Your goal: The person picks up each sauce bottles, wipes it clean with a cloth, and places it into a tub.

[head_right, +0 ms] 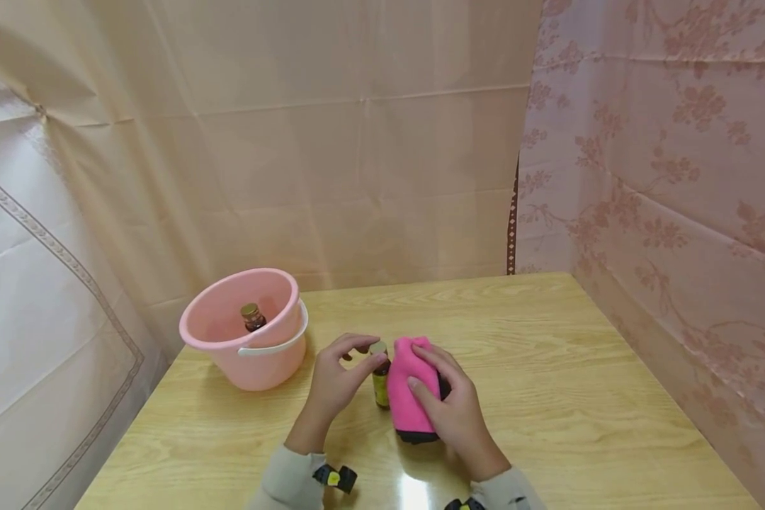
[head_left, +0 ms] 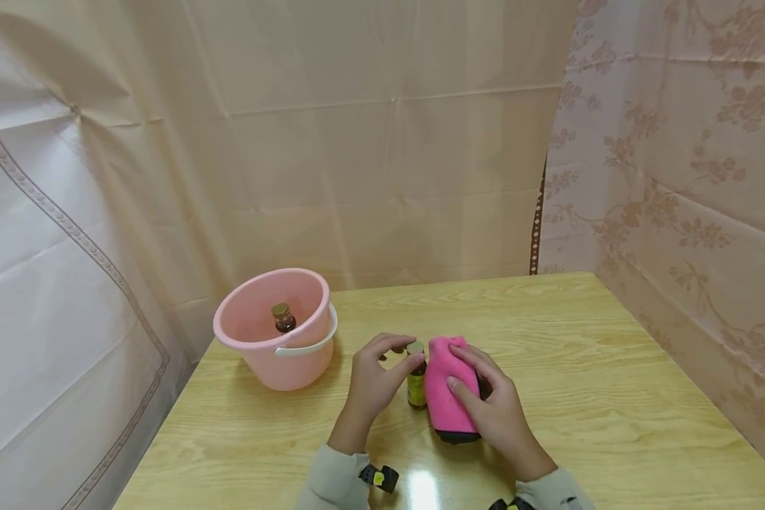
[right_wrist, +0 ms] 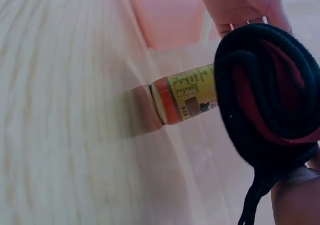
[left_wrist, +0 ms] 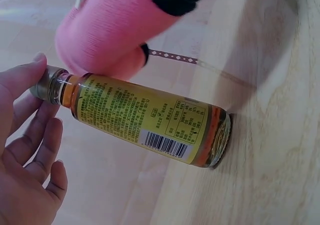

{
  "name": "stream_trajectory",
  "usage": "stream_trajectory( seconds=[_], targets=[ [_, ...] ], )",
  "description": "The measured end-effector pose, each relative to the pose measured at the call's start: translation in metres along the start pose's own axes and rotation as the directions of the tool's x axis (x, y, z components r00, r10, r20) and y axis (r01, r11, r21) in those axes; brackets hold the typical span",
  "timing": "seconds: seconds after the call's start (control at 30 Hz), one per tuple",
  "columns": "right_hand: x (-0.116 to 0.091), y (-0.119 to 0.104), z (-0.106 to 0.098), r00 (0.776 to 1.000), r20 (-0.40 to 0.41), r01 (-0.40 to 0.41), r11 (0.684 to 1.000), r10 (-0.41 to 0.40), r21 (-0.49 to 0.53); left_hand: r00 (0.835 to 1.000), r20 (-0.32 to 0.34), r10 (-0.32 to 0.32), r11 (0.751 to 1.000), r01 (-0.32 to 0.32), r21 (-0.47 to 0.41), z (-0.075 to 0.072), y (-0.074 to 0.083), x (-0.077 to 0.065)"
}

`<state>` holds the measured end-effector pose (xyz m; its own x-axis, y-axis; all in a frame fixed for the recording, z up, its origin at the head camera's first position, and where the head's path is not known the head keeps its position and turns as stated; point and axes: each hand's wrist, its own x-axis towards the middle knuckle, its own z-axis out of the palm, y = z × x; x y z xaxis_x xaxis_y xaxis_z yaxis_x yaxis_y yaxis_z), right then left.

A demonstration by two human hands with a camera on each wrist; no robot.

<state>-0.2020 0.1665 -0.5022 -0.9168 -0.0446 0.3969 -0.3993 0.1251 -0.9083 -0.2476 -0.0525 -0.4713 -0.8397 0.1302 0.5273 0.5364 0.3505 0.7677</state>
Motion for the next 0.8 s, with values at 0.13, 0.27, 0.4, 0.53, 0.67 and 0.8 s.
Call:
stream_trajectory(
  seconds=[0.13, 0.27, 0.4, 0.53, 0.67, 0.8],
  targets=[
    [-0.0011, -0.0036, 0.0022, 1.000, 0.012, 0.009, 1.000, -0.010, 0.027, 1.000, -0.014, 0.000, 1.000, -0.001, -0.007, -0.0003, -0.0002, -0.0024],
    [-0.0015, -0.0022, 0.0053, 0.999, 0.030, 0.033, 0.999, -0.034, 0.029, 1.000, -0.030, 0.009, 1.000, -0.009, -0.006, 0.0002, 0.0015, -0.0043],
    [-0.0021, 0.0002, 0.0062, 0.999, 0.044, 0.020, 1.000, -0.021, 0.017, 0.999, -0.036, 0.019, 1.000, -0.019, -0.009, 0.0013, 0.0022, -0.0047],
    [-0.0027, 0.0000, 0.0065, 0.998, 0.059, 0.009, 1.000, -0.009, -0.005, 0.999, -0.042, 0.025, 1.000, -0.025, -0.009, 0.0023, 0.0020, -0.0045],
    [-0.0023, 0.0001, 0.0062, 0.998, 0.058, -0.003, 0.999, 0.006, -0.036, 0.999, -0.037, 0.028, 1.000, -0.028, -0.013, 0.0028, 0.0020, -0.0037],
    [-0.0016, 0.0017, 0.0059, 0.998, 0.058, -0.020, 0.996, 0.025, -0.087, 0.998, -0.040, 0.040, 0.999, -0.040, -0.004, 0.0023, 0.0028, -0.0032]
  ],
)
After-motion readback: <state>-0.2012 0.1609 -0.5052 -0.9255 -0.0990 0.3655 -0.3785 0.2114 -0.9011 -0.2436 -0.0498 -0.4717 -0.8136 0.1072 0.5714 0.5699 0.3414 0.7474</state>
